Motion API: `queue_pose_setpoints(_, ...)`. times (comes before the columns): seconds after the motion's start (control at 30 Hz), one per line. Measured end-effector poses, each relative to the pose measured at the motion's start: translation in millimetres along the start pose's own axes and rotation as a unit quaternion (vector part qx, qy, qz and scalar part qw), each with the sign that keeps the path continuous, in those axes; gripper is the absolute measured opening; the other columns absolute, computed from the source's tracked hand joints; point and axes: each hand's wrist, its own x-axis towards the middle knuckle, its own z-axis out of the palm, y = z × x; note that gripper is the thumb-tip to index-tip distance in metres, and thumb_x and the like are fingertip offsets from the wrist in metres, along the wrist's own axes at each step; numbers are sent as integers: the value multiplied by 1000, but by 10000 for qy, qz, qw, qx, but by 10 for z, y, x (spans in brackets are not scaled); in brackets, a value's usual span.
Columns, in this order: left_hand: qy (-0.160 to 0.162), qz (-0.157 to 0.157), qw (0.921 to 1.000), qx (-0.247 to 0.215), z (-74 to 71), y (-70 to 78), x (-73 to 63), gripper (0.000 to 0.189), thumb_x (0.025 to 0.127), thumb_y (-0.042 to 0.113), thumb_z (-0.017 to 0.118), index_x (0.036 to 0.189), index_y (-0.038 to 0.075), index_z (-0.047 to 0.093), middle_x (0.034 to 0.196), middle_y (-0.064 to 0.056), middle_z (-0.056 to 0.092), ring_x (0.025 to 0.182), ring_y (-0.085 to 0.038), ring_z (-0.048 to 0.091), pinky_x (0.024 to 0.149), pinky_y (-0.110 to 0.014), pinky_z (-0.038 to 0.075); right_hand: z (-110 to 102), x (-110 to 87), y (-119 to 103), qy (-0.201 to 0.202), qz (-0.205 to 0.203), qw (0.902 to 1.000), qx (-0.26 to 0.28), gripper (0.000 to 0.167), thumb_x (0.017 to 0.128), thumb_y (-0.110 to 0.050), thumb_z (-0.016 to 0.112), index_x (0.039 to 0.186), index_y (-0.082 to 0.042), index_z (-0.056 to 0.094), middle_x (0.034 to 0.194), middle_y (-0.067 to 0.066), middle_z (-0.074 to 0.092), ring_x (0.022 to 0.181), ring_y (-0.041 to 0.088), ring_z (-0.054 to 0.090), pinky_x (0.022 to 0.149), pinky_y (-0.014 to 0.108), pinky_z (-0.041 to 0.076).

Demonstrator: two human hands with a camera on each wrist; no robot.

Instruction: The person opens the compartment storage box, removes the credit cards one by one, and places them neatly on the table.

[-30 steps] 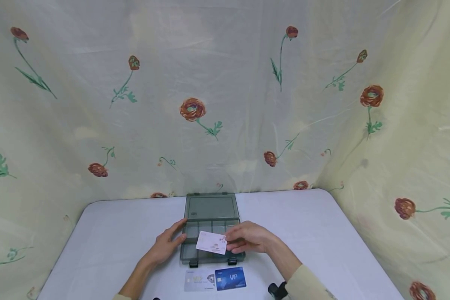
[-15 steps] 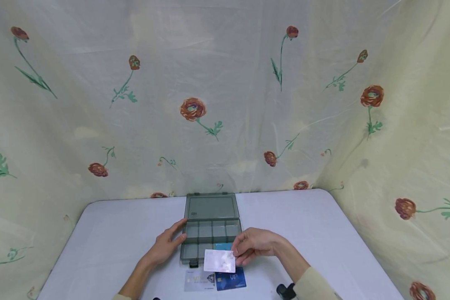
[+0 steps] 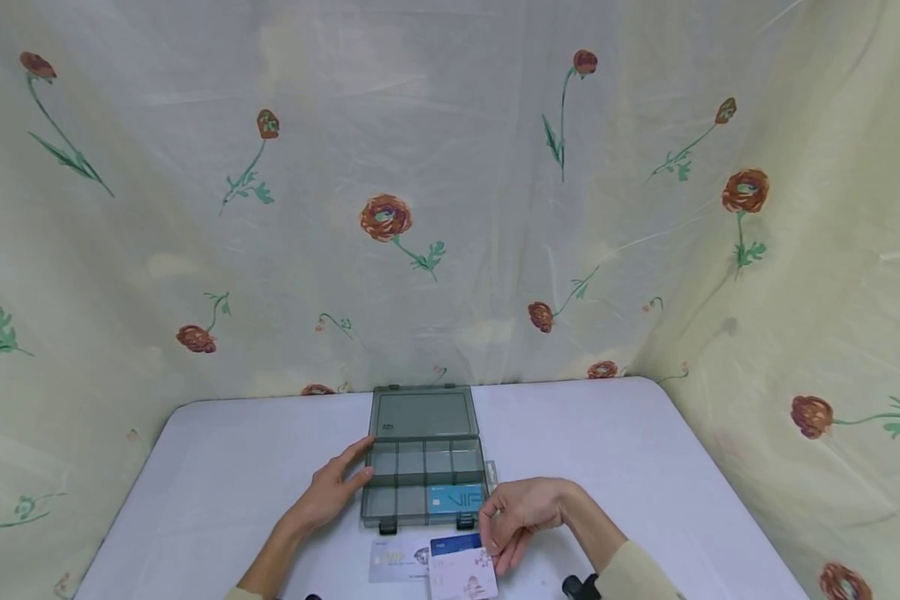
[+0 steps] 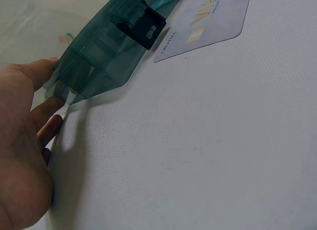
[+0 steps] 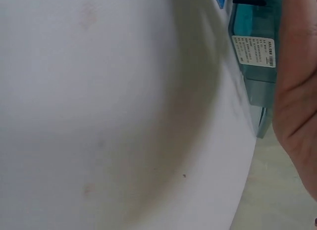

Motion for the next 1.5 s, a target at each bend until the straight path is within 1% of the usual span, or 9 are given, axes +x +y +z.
queue_pose_setpoints(0.23,-16,-12,10000,30,-4,1,0,58,102,36,59,156,28,40,160,-9,38,149,-41,26,116,-67,21,41,30,116,63,316,9995,-9,6,87,-2,69,90,-6,70,89,16,76,74,15,75,65,25,60)
queue_pose_setpoints(0.37,-15,-31,10000,50,-3,-1,5,58,102,36,60,155,28,40,160,-9,39,149,-41,26,116,-67,21,66,49,186,13,432,9991,11,7,87,-1,68,89,-7,69,83,12,76,73,15,75,64,24,60)
queue_pose_setpoints(0.67,-12,-32,9999,111,-11,19,-7,57,102,36,59,155,28,41,160,-9,39,148,-43,28,115,-68,23,86,68,251,-44,697,9976,-7,6,87,-4,66,89,-7,71,81,8,75,70,12,74,62,22,59)
queue_pose_setpoints(0.83,-20,3,9999,112,-14,32,-12,57,102,36,60,155,26,41,159,-10,39,148,-43,28,115,-68,23,85,66,245,-75,784,9967,-180,5,88,-7,67,89,-8,73,82,6,76,68,10,73,58,20,58)
queue_pose_setpoints(1.0,-50,-16,10000,55,-17,46,-20,57,102,36,60,155,26,41,160,-9,39,148,-43,27,115,-68,22,86,61,239,-74,792,9955,-522,7,88,-8,67,87,-11,74,79,3,76,59,6,68,49,18,53)
queue_pose_setpoints(1.1,-53,-26,10000,60,-16,51,-20,57,102,36,60,155,27,41,160,-10,39,148,-43,27,115,-68,23,88,60,243,-78,742,9951,-647,8,88,-8,67,86,-12,74,77,1,75,56,4,64,46,17,49)
queue_pose_setpoints(1.3,-43,-37,10000,36,-11,49,-17,57,102,35,60,155,26,41,159,-11,40,148,-44,27,115,-68,22,90,60,263,-78,715,9963,-475,7,89,-9,67,87,-11,74,81,2,76,63,5,69,50,18,52)
queue_pose_setpoints(1.5,-29,-29,10000,-21,-7,26,-12,58,102,35,60,156,26,40,159,-10,40,149,-42,26,116,-67,20,94,84,272,11,703,9966,-432,7,88,-8,68,86,-9,74,81,4,76,61,6,69,50,18,53)
